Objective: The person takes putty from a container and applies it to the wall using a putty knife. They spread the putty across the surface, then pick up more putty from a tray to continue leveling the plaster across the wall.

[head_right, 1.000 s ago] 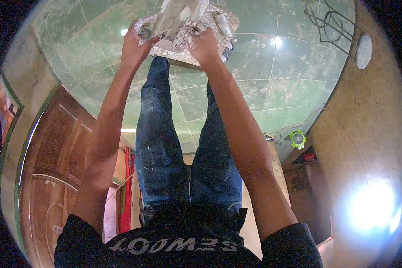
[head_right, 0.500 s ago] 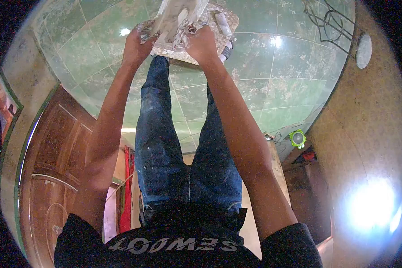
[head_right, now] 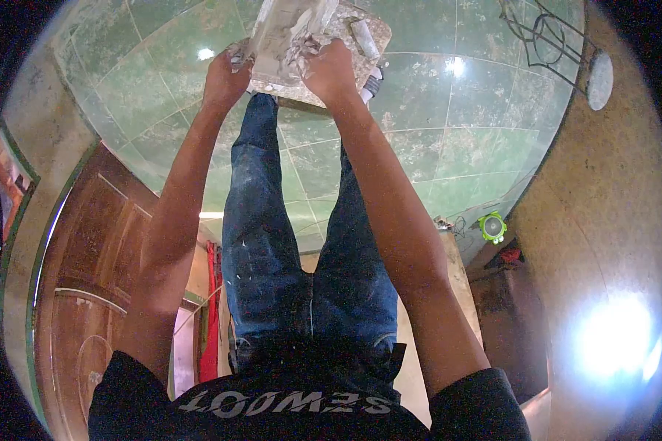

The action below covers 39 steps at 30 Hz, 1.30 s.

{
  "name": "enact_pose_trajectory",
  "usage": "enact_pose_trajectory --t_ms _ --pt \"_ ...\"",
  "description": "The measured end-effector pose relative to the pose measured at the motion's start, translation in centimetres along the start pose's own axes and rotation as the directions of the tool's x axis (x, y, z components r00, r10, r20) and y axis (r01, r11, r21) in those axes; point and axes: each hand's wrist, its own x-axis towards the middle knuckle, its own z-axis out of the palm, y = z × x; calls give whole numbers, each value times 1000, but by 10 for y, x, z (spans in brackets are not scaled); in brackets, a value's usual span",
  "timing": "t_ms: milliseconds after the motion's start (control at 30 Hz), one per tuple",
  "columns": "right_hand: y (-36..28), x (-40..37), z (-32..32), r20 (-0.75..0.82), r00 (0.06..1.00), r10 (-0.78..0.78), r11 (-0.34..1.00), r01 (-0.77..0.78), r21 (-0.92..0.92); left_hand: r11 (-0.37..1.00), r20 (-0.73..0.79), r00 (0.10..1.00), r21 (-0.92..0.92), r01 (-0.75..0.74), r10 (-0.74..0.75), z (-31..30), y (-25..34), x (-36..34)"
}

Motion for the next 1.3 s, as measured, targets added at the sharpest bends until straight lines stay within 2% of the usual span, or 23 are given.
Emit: enact_pose_trajectory --t_ms 33,67,100,167,200,267,400,433,467,600,633,667,733,800,867,933,1000,1033,1067,1100,1133,1233,1300 --pt "8 -2 32 -75 991 113 954 -87 287 1000 3 1000 2 -1 1 -3 3 -1" --pt "6 -1 36 -114 964 241 821 -140 554 1000 17 1000 8 9 -9 -7 9 -2" --pt "10 -6 35 -112 963 245 820 -144 554 1000 32 999 13 19 -19 -11 15 -5" --pt "4 -7 -5 -82 996 -18 999 21 38 998 19 1000 66 19 -20 -12 19 -6" --pt "4 -8 -4 -84 996 -19 999 22 35 993 1 1000 119 22 -22 -13 20 -6" --pt "6 -12 4 -243 969 -32 989 65 131 992 -4 1000 122 -13 14 -12 17 -4" --pt "16 -32 -10 -247 969 -27 982 72 177 994 -21 1000 108 -13 16 -14 28 -3" --pt "14 -38 -16 -173 972 160 870 -56 490 994 -23 1000 106 -15 18 -13 28 -3" --pt "13 -41 -21 -45 950 310 649 -177 740 993 -16 1000 114 -16 18 -11 29 -2" --pt "24 -61 -27 4 965 262 631 -174 756 982 -74 992 166 -93 107 -8 40 -6" --pt "18 -65 -42 178 914 364 376 -319 870 989 -12 1000 144 -15 17 -10 43 -6" --pt "13 -70 -55 364 838 407 84 -431 898 990 -24 999 143 -21 24 -12 43 -7" --pt "7 -82 -74 354 841 409 131 -438 889 988 -13 1000 153 10 -8 -16 44 -13" --pt "2 -96 -90 279 835 474 320 -459 829 989 -70 996 142 -43 54 -23 39 -20" --pt "-1 -111 -107 333 797 504 272 -513 814 990 92 995 140 17 -30 -30 29 -25" --pt "-13 -128 -125 348 747 567 227 -548 805 994 133 990 99 -47 34 -29 6 -28" --pt "-19 -149 -133 336 744 577 311 -581 752 993 162 983 54 -100 90 -40 -8 -34" --pt "-19 -159 -136 315 763 564 331 -559 761 993 192 974 -10 -118 118 -49 -8 -40" --pt "-23 -166 -140 307 753 582 260 -529 808 988 215 965 -77 -135 148 -61 -13 -46" --pt "-29 -171 -145 302 745 595 186 -493 850 991 229 964 -48 -128 135 -69 -25 -54" --pt "-33 -174 -154 275 771 574 211 -464 860 992 238 964 -20 -122 123 -81 -35 -62" --pt "-32 -174 -178 239 758 607 223 -451 864 975 91 975 -102 -195 205 -124 -32 -100" --pt "-19 -180 -187 295 754 586 154 -461 874 990 25 991 -66 -128 130 -125 -60 -126"
